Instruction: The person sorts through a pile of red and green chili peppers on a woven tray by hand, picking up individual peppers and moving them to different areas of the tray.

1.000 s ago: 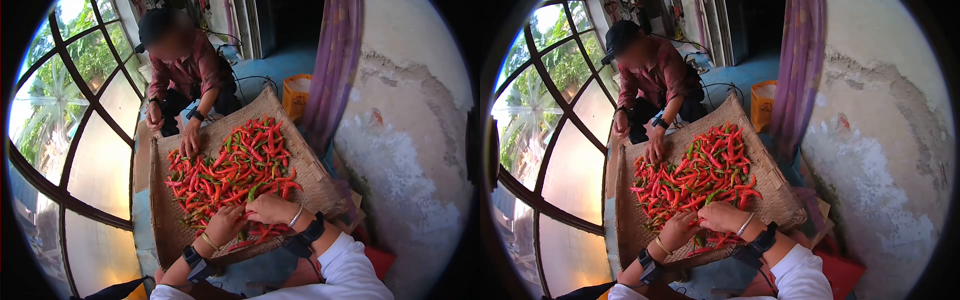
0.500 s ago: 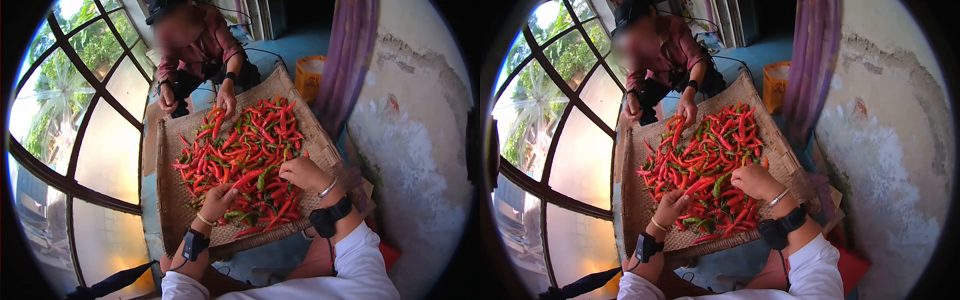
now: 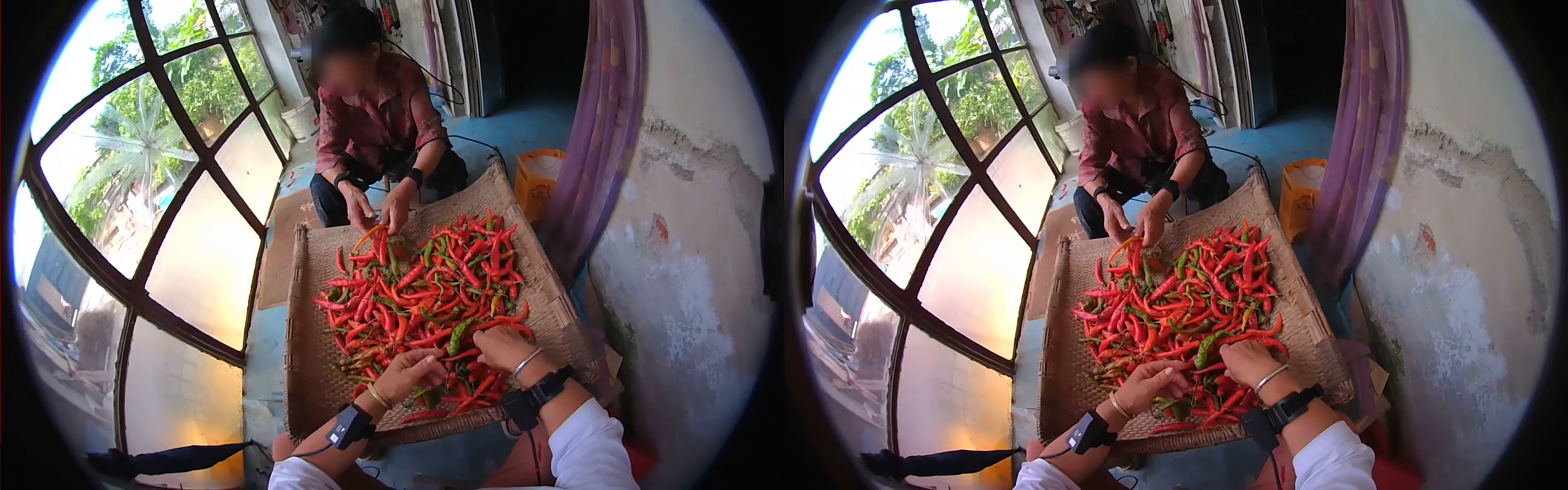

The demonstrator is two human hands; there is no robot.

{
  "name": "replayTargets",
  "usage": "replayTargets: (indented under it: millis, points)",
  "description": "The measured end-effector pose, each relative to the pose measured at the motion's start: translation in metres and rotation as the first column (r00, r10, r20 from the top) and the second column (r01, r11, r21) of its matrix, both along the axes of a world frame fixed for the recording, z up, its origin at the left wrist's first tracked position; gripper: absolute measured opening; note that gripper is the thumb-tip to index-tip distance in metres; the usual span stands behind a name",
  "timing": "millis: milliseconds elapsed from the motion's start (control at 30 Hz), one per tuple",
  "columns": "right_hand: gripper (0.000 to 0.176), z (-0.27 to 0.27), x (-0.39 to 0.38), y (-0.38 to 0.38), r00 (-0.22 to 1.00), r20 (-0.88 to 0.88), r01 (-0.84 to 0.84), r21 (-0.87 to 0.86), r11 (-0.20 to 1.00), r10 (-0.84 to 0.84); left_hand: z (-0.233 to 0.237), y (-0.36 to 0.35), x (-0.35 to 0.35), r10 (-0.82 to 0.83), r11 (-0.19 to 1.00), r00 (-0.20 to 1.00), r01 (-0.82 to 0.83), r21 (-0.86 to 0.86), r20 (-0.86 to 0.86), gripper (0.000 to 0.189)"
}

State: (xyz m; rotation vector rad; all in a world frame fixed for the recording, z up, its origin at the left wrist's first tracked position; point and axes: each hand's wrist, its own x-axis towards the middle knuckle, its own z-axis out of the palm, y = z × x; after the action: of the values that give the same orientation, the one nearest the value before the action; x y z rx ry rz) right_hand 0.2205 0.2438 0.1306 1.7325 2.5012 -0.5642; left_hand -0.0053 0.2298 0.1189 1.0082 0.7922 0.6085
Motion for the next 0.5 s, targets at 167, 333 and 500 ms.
replayTargets:
  millis: [167, 333, 500]
  points:
    - [0.020, -0.014, -0.002, 0.004, 0.986, 0.105, -0.131, -0.023, 0.991, 0.133, -0.005, -0.002, 0.004, -0.090, 0.995, 0.993, 0.093, 0.037, -0.082, 0.034]
    - [0.023, 0.024, -0.003, -0.003, 0.984, -0.094, -0.143, 0.059, 0.988, 0.148, -0.012, -0.001, 0.005, -0.108, 0.989, 0.988, 0.118, 0.092, -0.107, 0.028]
    - [0.020, 0.027, -0.024, -0.009, 0.681, -0.715, -0.070, 0.155, 0.985, 0.161, -0.008, -0.006, 0.010, -0.049, 0.943, 0.995, 0.075, 0.323, -0.088, 0.027]
